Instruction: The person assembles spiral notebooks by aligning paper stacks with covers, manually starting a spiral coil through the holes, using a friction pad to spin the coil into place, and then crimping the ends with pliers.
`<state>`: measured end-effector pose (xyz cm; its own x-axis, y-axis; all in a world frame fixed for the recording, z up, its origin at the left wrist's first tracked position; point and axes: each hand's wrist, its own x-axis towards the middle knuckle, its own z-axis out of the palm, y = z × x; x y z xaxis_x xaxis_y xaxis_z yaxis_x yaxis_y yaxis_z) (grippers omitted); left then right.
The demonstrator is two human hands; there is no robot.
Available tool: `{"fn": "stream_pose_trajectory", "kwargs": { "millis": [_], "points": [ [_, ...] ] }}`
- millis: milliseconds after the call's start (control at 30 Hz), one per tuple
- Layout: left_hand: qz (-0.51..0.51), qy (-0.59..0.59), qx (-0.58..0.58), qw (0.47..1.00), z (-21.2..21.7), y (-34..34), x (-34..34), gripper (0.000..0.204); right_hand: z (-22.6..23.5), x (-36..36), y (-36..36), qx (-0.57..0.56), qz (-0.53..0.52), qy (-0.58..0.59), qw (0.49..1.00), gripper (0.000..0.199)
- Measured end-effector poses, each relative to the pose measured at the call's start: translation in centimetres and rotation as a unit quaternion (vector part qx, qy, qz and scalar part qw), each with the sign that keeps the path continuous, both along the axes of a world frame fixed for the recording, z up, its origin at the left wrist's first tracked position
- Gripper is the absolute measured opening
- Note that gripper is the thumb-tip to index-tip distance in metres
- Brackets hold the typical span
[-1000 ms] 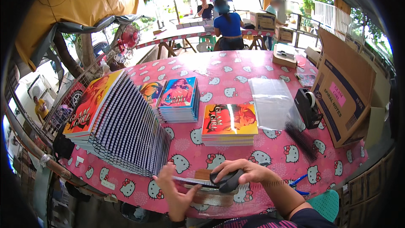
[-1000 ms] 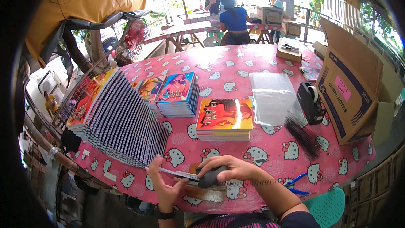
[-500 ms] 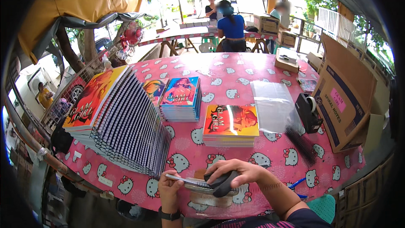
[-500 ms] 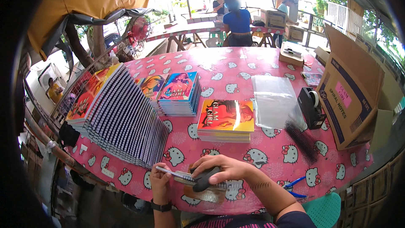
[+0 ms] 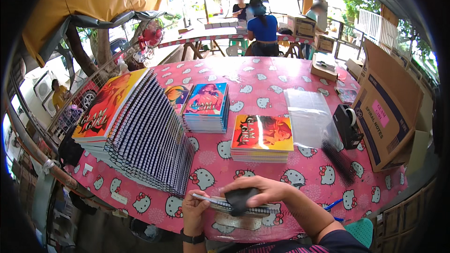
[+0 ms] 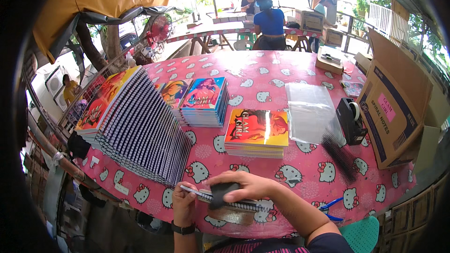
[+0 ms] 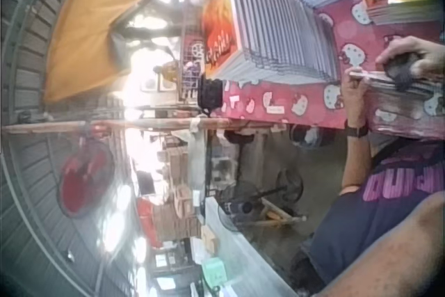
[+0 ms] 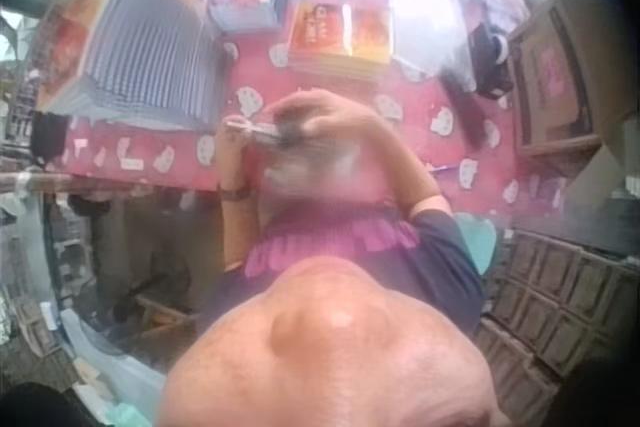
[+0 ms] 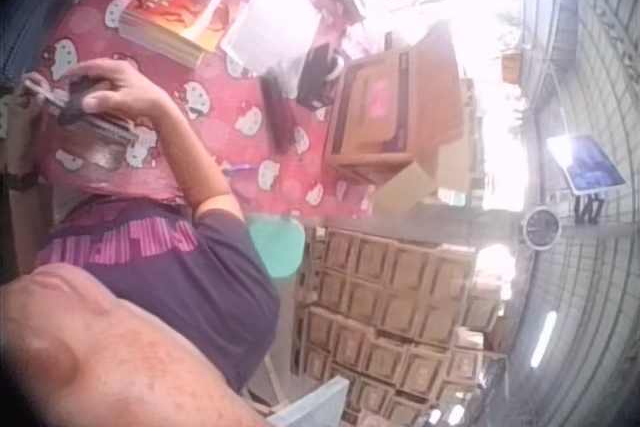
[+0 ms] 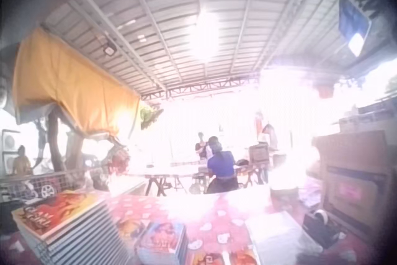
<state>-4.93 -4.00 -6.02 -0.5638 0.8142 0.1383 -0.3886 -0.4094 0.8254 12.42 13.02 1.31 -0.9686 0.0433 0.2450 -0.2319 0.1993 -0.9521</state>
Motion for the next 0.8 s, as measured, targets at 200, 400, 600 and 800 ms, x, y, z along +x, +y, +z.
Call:
{"fn": "stream_pose_trajectory", "kwargs": {
  "millis": [200, 400, 600, 800],
  "points": [
    [-0.025, -0.044, 0.043, 0.998, -0.2, 0.1, 0.0, 0.025, 0.1, -0.9, 0.5, 0.042, -0.027, 0.012, 0.999, 0.064],
    [-0.05, -0.05, 0.069, 0.995, -0.9, 0.0, -0.3, 0.021, 0.4, -1.7, 0.5, 0.084, -0.076, -0.035, 0.993, 0.064],
    [-0.048, -0.081, 0.079, 0.992, -0.6, -0.1, -0.1, 0.017, 0.8, -2.3, 0.7, 0.18, -0.133, -0.066, 0.972, 0.067],
    [-0.036, -0.116, 0.089, 0.989, -1.3, -0.6, 0.1, 0.02, 0.5, -3.2, 0.1, 0.228, -0.186, -0.111, 0.949, 0.062]
  ]
}}
